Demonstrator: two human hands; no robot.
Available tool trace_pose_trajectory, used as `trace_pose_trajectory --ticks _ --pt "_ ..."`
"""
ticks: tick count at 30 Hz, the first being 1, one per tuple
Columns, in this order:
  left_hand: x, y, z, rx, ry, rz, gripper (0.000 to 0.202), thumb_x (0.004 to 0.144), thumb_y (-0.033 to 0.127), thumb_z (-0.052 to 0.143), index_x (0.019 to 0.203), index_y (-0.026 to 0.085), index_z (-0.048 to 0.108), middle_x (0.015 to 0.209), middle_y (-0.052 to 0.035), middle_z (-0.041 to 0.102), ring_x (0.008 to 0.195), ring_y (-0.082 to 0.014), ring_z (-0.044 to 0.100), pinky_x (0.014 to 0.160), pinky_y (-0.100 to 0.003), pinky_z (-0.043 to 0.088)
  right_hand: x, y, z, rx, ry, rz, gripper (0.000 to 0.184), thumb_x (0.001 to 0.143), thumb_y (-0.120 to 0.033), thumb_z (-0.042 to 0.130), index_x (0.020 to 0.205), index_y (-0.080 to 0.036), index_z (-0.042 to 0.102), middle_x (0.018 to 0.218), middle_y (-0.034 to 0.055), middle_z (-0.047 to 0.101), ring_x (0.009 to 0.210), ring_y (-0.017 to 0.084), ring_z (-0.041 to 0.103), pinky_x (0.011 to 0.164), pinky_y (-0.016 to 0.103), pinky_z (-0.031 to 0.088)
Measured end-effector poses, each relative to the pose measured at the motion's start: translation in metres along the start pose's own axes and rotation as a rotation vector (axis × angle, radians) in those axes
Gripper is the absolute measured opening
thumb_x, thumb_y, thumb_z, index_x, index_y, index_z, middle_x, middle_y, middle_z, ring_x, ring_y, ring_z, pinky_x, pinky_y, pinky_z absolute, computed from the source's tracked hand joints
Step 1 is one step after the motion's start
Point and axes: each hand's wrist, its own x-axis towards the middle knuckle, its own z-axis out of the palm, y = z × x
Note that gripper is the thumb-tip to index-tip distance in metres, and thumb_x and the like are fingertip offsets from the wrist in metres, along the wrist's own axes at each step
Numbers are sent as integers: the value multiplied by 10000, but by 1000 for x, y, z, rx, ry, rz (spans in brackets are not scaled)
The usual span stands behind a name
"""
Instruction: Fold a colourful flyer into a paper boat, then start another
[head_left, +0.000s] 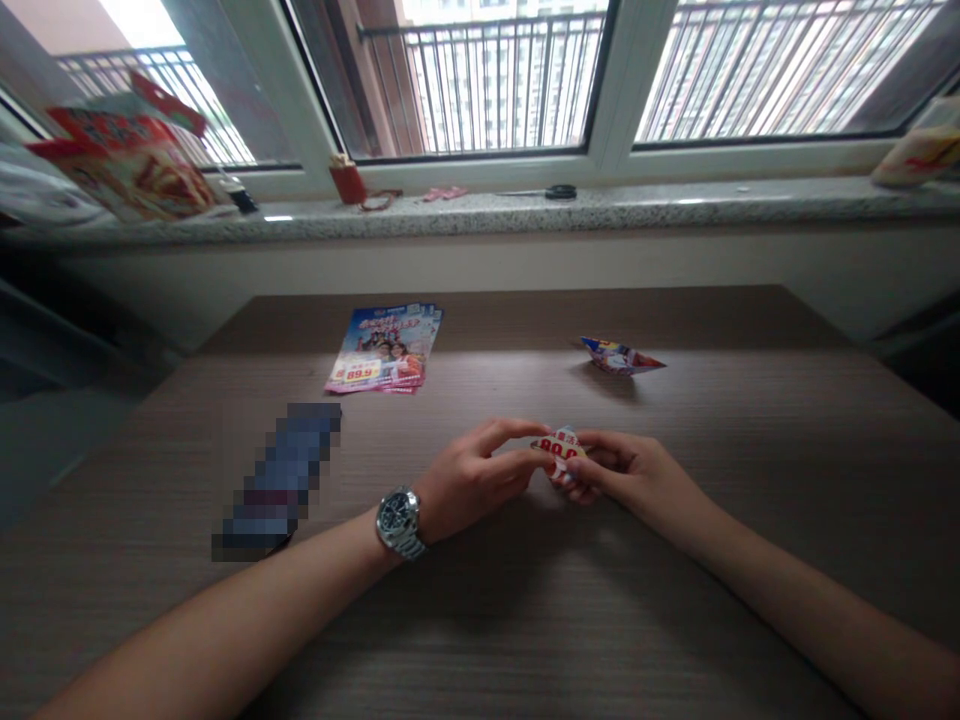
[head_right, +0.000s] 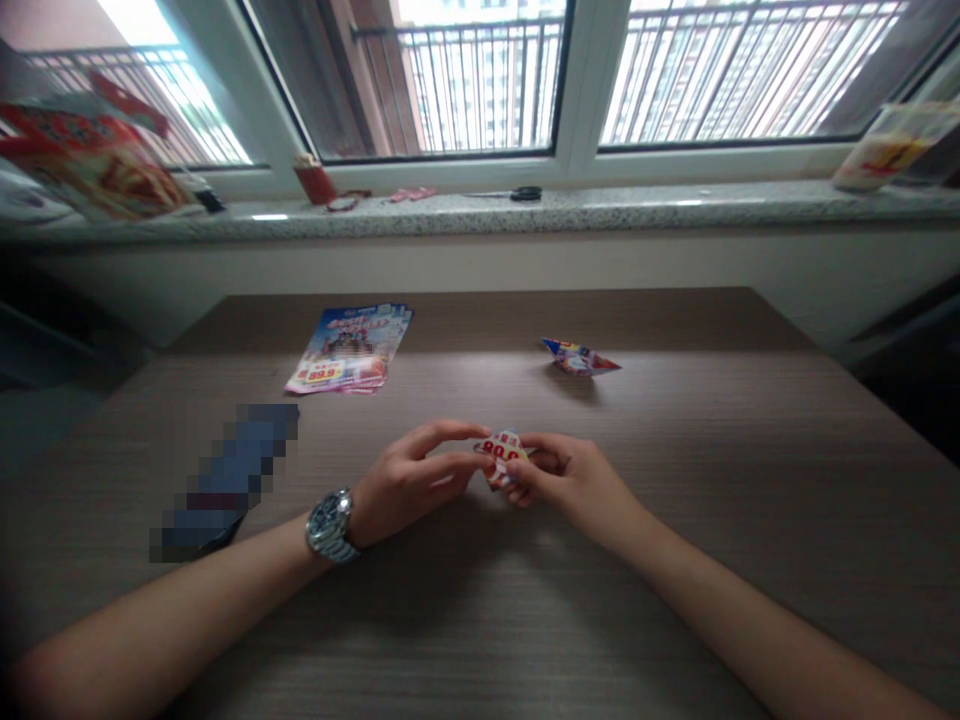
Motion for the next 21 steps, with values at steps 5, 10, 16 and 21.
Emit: trace_pose_trajectory --ticks 5,10,16,21 --pt "2 -1 -5 8 -45 71 225 957 166 627 1172 206 680 1171 -70 688 1076 -171 648 944 -316 560 1 1 1 71 -5 50 542 780 -518 776 1165 -146 694 894 82 789 672 165 718 643 287 602" --pt "1 2 -7 2 -37 53 191 965 163 619 1141 188 689 1078 -60 725 984 -150 673 864 -262 552 0 4 3 105 -11 77 642 777 -539 774 1260 -134 653 848 84 786 687 184 735 627 293 605" --pt "1 7 -5 23 -33 -97 137 978 195 598 1039 218 719 883 -15 717 765 -110 655 702 -210 493 -4 5 5 29 -1 17 572 865 -566 674 1237 -134 643 802 82 778 711 192 747 645 300 611" --pt "6 10 -4 -110 17 -237 79 946 164 629 913 171 701 842 -11 715 720 -98 645 680 -190 476 -9 2 7 -159 -14 -115 432 955 -524 568 1156 -159 681 769 55 751 671 162 711 648 281 586"
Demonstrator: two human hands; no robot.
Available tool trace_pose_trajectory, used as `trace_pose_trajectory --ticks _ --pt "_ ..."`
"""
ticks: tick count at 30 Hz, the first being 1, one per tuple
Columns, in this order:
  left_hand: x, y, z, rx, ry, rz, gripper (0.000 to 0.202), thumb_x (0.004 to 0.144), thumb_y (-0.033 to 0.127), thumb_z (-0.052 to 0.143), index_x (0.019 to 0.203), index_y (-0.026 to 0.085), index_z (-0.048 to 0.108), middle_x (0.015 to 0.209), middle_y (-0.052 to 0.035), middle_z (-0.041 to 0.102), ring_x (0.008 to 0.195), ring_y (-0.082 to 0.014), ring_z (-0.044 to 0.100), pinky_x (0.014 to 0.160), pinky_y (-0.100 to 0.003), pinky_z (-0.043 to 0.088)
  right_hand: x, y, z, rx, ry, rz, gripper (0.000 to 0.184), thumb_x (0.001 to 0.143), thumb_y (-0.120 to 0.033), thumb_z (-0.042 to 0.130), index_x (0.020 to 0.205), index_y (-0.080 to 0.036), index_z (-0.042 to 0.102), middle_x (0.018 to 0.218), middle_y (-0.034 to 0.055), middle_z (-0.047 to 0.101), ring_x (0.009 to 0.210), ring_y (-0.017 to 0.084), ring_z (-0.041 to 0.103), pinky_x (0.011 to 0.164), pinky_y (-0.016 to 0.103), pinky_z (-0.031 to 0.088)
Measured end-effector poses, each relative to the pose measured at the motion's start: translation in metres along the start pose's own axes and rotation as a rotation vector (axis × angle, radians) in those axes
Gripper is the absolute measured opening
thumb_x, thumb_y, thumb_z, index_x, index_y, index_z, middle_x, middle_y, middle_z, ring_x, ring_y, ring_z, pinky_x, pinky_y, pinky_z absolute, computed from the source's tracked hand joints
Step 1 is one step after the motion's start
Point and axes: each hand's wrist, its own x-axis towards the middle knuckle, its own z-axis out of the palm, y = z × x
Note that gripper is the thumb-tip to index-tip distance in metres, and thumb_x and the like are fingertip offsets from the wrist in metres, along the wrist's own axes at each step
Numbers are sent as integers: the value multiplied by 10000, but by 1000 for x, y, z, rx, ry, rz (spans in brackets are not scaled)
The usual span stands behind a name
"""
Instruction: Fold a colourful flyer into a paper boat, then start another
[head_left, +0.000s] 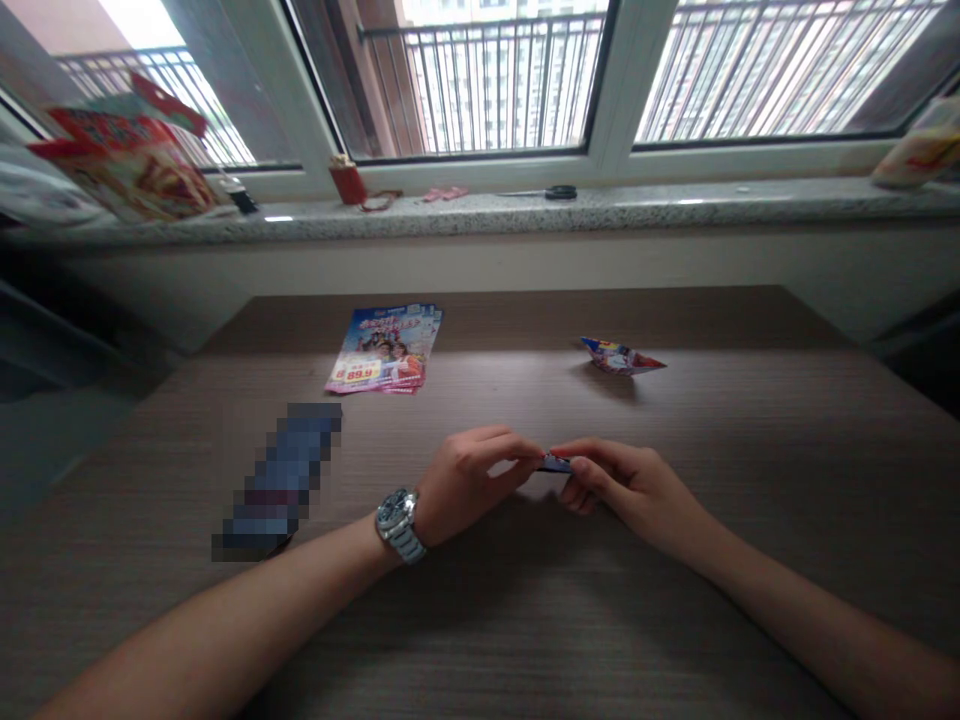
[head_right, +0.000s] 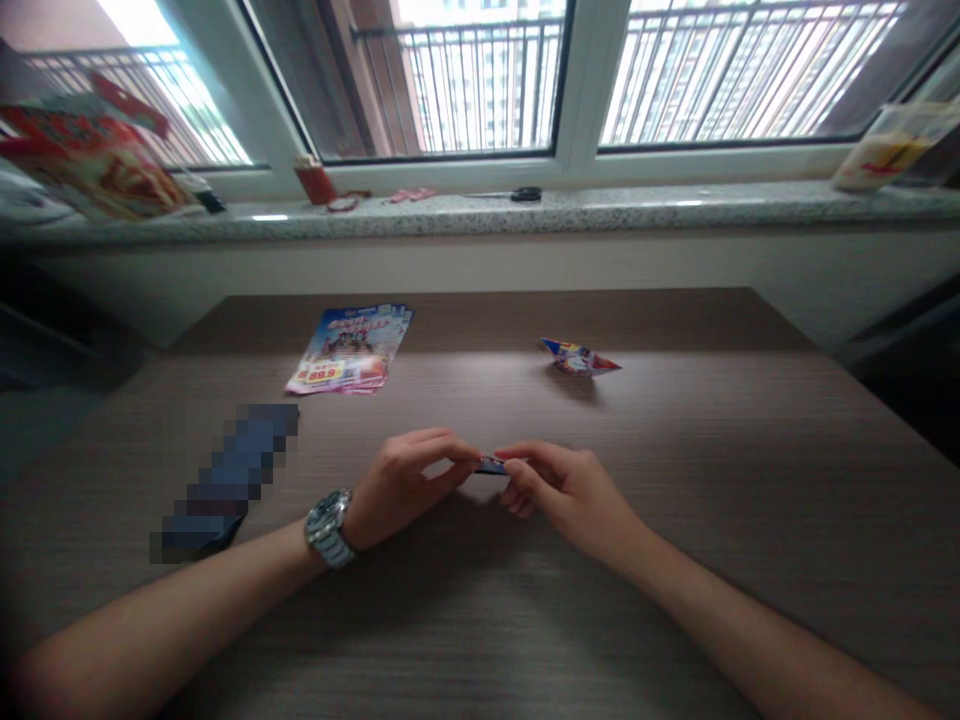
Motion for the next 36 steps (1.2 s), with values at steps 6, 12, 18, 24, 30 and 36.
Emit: trace_pose_trajectory --ticks 6,12,18,24,30,36 --pt "3 2 -2 -179 -17 -112 47 916 143 654 930 156 697 830 -9 717 740 -100 648 677 -170 493 0 -2 -3 -364 72 -176 283 971 -441 572 1027 -215 733 760 22 670 636 142 600 566 259 458" --pt "4 6 -2 -283 -77 -212 84 937 189 629 901 140 687 799 -18 696 719 -101 625 643 -162 490 0 -3 -4 -418 86 -257 268 990 -400 547 985 -212 737 921 63 700 785 174 642 678 277 473" --pt "1 5 -1 -323 -143 -315 132 939 260 629 905 139 670 795 -23 677 723 -114 626 604 -168 486 -1 -7 -1 -357 16 -140 324 998 -441 515 912 -213 729 776 31 740 706 182 675 651 272 481" --pt "0 1 1 -372 -168 -290 143 948 282 629 949 146 672 852 -19 708 765 -114 648 718 -208 515 -2 -9 -3 -386 -16 -141 357 1008 -443 493 854 -203 708 707 14 706 637 153 649 597 246 458" --pt "1 2 0 -311 -186 -282 203 983 341 595 969 157 680 848 -10 709 744 -108 634 685 -203 472 -3 -8 -2 -370 -75 -124 375 1014 -452 479 861 -193 703 719 22 706 646 151 655 609 248 476" --pt "2 4 -2 -288 -220 -250 200 995 322 572 937 153 662 829 -6 685 733 -107 608 680 -203 452 -2 -5 1 -328 -106 -99 380 1014 -463 472 857 -196 691 723 26 706 647 152 661 615 252 501"
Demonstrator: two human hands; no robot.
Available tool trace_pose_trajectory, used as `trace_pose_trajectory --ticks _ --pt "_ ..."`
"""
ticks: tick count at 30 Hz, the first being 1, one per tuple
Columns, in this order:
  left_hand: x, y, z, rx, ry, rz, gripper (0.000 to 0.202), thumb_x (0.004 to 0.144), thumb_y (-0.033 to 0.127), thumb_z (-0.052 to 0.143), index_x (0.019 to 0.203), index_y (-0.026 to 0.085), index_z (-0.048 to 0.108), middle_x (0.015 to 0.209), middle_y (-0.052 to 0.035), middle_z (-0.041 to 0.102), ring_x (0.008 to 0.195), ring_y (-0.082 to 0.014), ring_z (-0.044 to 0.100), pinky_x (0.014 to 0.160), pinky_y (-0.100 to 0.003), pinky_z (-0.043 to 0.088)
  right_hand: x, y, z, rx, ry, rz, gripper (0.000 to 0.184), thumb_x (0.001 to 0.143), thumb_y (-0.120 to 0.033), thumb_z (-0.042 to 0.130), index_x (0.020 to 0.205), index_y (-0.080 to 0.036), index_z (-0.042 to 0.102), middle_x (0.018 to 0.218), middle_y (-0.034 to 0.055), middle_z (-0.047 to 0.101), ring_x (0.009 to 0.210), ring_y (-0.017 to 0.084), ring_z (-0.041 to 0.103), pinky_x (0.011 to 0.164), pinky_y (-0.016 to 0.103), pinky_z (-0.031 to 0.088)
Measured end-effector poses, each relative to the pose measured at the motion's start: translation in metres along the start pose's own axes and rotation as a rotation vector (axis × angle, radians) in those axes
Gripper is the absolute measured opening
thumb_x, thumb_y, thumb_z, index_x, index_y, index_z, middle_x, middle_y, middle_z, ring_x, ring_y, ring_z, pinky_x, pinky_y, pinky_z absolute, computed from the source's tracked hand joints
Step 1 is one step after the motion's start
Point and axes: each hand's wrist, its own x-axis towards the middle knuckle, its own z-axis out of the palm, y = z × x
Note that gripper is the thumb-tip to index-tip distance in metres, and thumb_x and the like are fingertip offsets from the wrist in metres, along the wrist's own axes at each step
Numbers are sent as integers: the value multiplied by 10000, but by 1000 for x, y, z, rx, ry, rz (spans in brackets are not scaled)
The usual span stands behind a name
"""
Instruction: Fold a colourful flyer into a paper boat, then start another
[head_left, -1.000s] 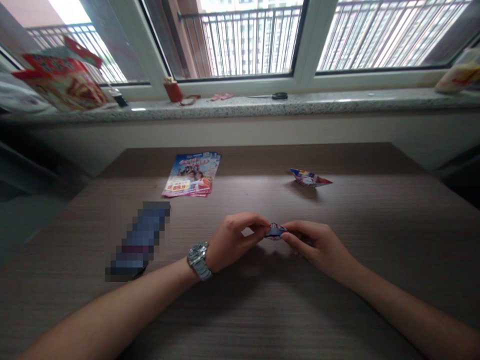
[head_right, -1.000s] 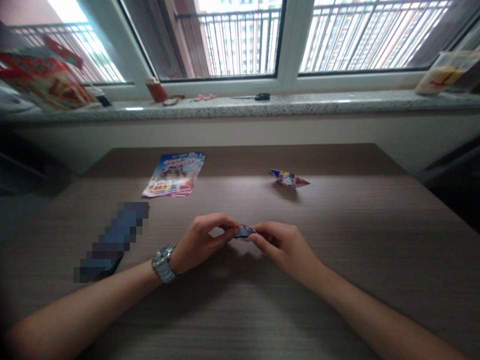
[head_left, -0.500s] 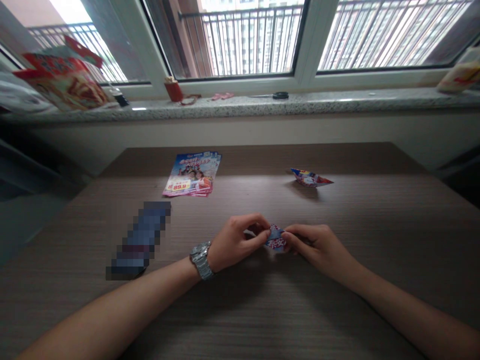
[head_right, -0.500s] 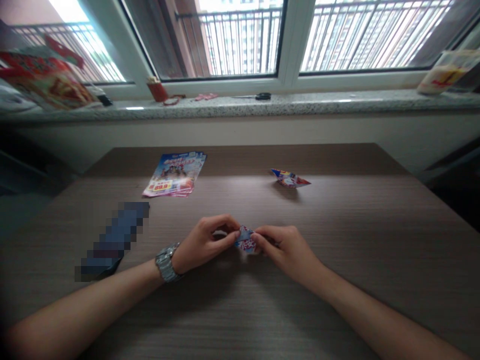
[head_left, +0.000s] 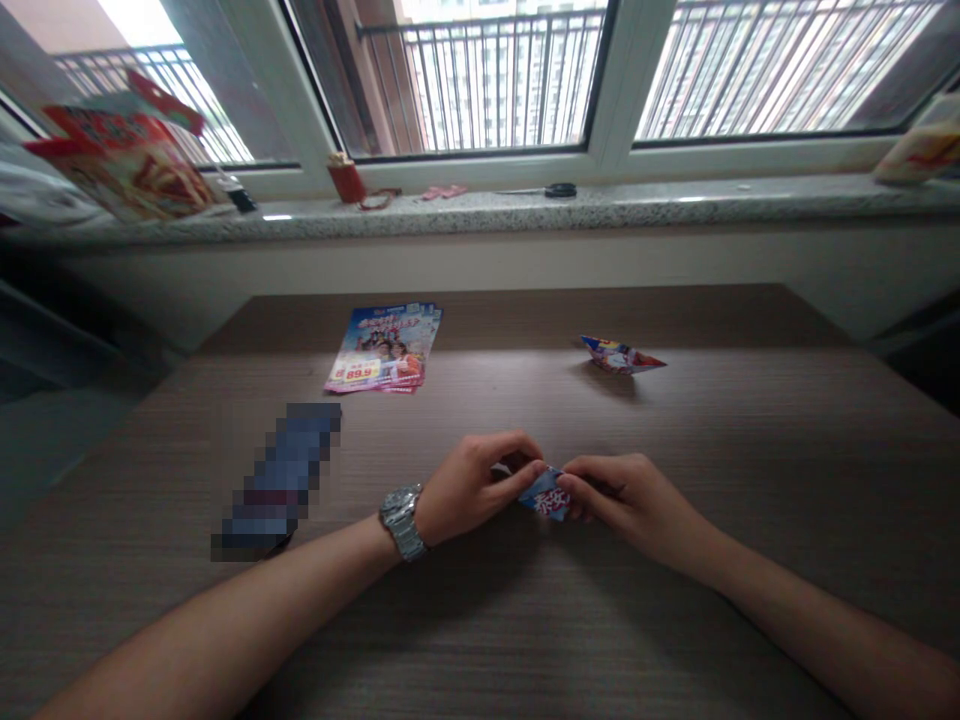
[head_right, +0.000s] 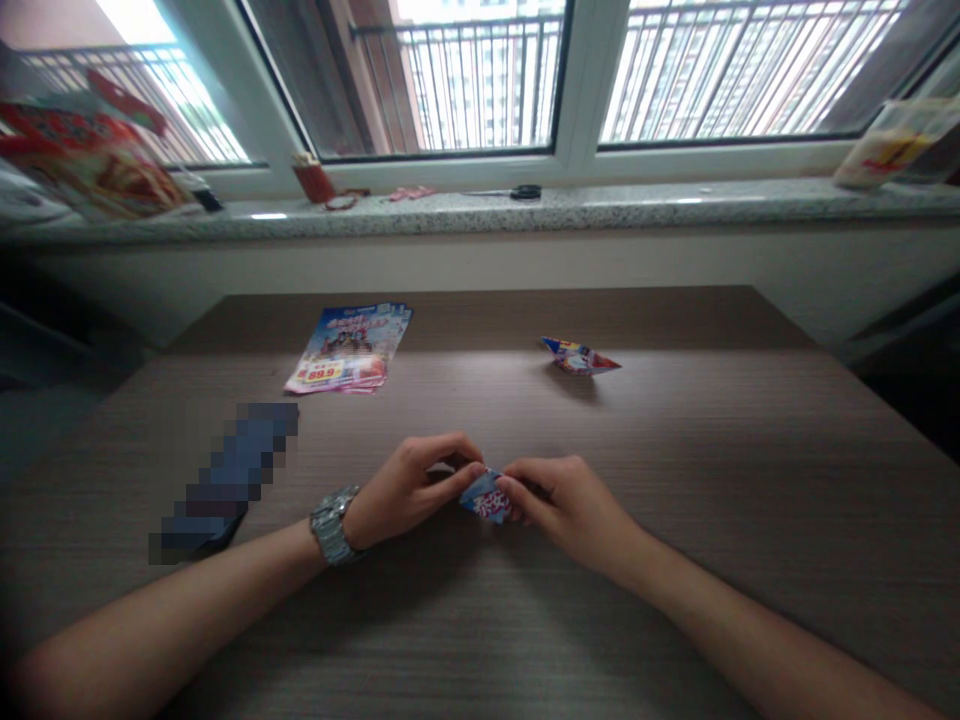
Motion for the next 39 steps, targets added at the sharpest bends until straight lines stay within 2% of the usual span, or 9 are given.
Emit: trace_pose_trajectory --ticks 8,15,20,28,35,39 --pt "0 -2 0 -12 -3 -4 210 995 321 563 923 146 655 819 -18 684 727 -114 620 668 -200 471 2 2 2 72 8 40 371 987 -495 510 881 -199 708 731 28 716 651 162 665 616 264 526" --pt "0 -4 1 -8 113 -28 185 989 311 576 933 152 654 816 -9 697 703 -95 614 635 -172 458 4 6 3 196 80 124 369 904 -520 634 1079 -202 702 817 43 739 704 186 672 634 291 548" --pt "0 -5 1 -32 126 -48 202 984 331 582 938 153 664 821 -16 706 704 -101 627 614 -168 472 4 8 4 270 80 137 348 872 -505 679 1040 -200 685 814 36 734 713 180 681 648 293 554" --pt "1 -5 1 1 130 -20 173 971 302 602 920 154 675 817 -9 717 696 -95 635 630 -174 479 4 5 1 180 100 117 318 895 -498 644 1037 -217 691 819 31 730 702 181 669 648 297 537" --pt "0 -4 2 42 122 4 149 1002 277 563 992 167 662 878 -7 726 770 -100 670 689 -187 493 4 10 -1 191 104 111 385 910 -462 633 1210 -224 668 891 38 738 728 183 666 677 306 548" --pt "0 -9 2 93 163 73 172 995 198 548 1147 178 626 1013 -44 710 920 -140 682 830 -254 535 4 12 -3 183 127 114 500 920 -462 613 1358 -222 597 894 35 723 700 173 646 670 307 541"
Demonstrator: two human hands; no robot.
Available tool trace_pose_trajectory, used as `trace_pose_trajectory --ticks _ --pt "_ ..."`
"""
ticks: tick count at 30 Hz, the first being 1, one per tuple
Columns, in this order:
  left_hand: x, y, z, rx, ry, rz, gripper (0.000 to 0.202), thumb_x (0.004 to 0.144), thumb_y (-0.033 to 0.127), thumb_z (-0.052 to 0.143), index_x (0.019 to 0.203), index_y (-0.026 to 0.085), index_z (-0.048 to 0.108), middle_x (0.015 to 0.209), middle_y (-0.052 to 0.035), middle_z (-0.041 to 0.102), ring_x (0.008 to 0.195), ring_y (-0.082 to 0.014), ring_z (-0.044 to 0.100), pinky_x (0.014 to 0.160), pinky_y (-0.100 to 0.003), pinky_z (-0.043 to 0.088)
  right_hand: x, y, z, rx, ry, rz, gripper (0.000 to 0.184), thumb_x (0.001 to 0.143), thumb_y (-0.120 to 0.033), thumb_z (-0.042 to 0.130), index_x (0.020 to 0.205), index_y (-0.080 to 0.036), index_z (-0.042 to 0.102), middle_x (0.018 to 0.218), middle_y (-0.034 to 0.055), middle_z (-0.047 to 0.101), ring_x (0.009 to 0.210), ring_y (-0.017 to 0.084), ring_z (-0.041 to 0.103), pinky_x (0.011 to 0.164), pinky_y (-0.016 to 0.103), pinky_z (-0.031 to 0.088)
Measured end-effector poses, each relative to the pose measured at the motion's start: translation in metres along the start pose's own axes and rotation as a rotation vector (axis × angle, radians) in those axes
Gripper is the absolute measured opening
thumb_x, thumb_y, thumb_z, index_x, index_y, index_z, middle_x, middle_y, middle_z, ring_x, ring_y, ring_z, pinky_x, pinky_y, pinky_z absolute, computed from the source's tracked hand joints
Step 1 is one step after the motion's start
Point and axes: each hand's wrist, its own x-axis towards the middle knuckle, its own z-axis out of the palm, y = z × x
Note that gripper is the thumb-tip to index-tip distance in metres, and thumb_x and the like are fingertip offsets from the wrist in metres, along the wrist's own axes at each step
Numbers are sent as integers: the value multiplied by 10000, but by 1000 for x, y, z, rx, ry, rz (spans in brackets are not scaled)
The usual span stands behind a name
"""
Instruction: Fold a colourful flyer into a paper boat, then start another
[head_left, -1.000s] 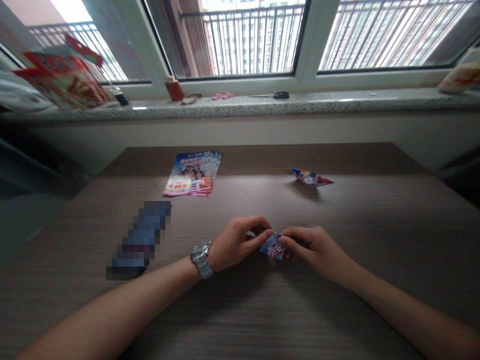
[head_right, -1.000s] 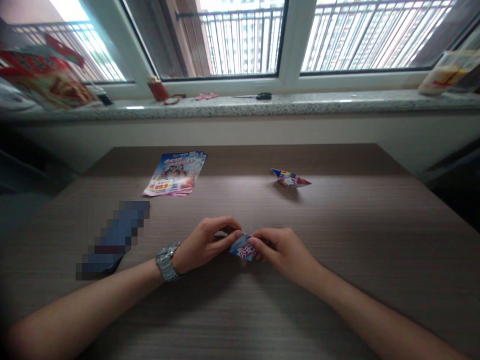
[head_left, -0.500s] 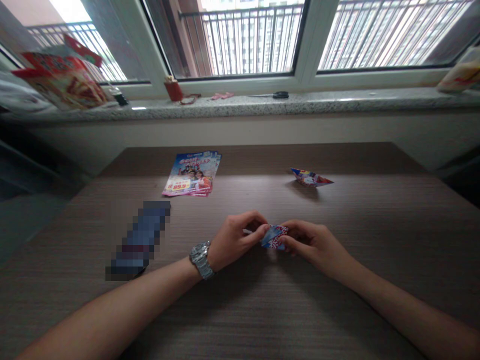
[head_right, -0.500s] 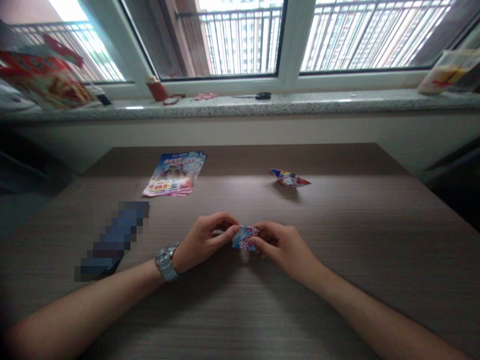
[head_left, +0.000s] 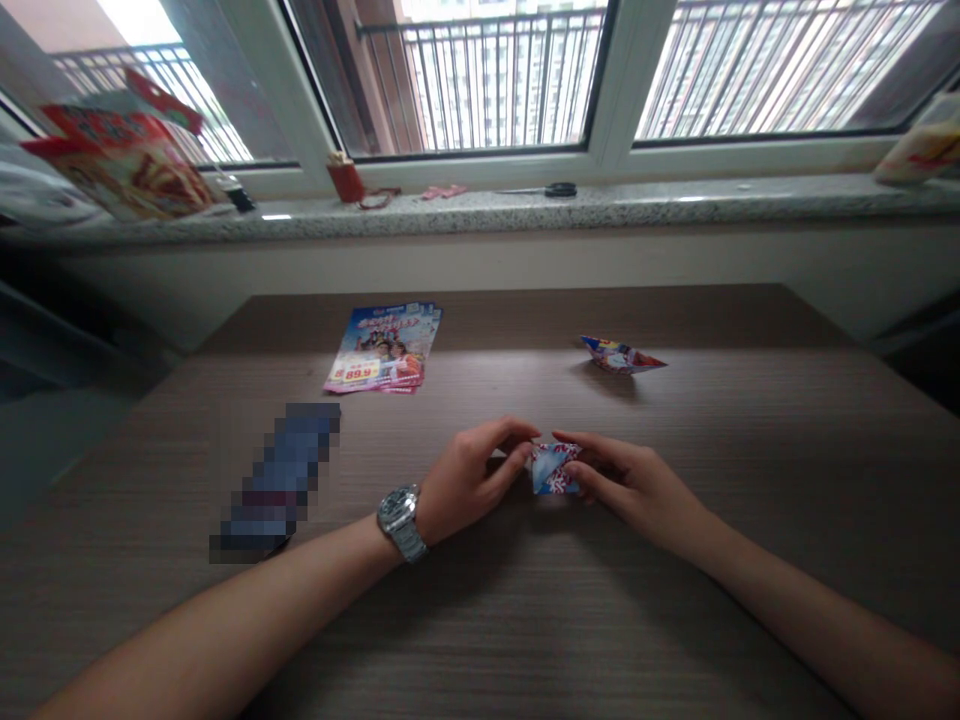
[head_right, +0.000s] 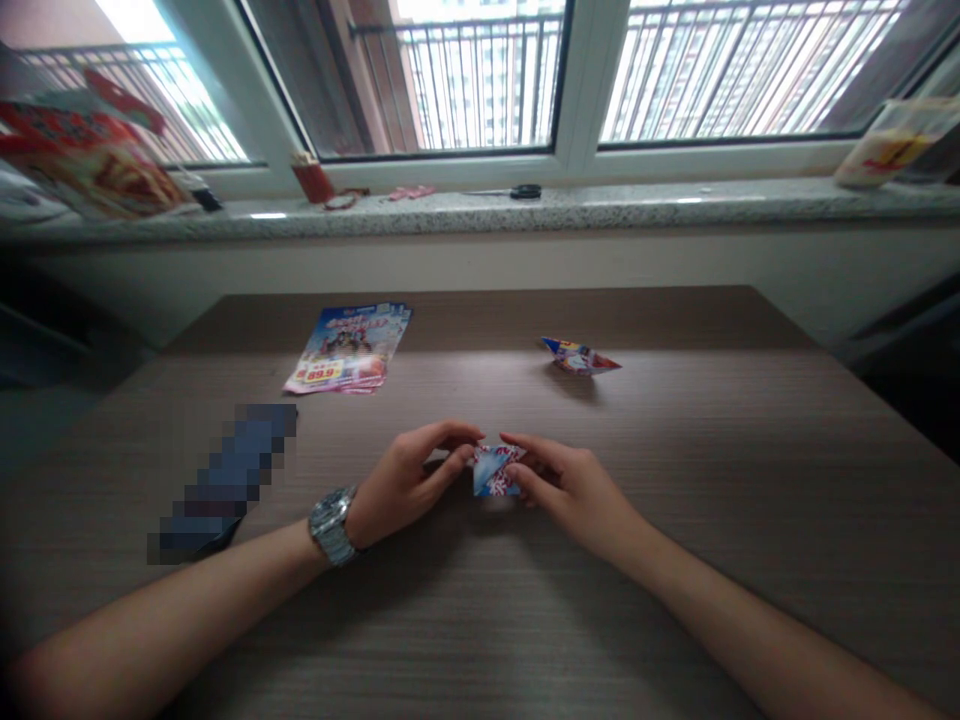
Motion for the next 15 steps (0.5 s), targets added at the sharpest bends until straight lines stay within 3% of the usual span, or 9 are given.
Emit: trace_pose_trajectory --ticks 4,10,15 --pt "2 -8 1 122 34 128 238 972 106 500 1163 187 616 1121 -82 645 1006 -166 651 904 -311 543 0 -2 -1 13 23 1 575 930 -453 602 1444 -209 520 860 18 690 677 154 619 638 284 521" --pt "1 -11 3 220 17 285 353 893 96 622 1223 218 597 1243 -84 597 1117 -186 620 965 -337 545 1 -2 -2 130 23 -10 504 923 -456 626 1347 -189 576 763 -7 636 635 135 582 599 266 494" --pt "-2 -7 -1 289 10 365 209 944 172 636 1142 235 659 1223 -58 639 1082 -166 640 928 -298 540 3 0 0 292 -39 30 471 904 -467 662 1278 -206 545 735 -26 626 605 118 559 560 246 468"
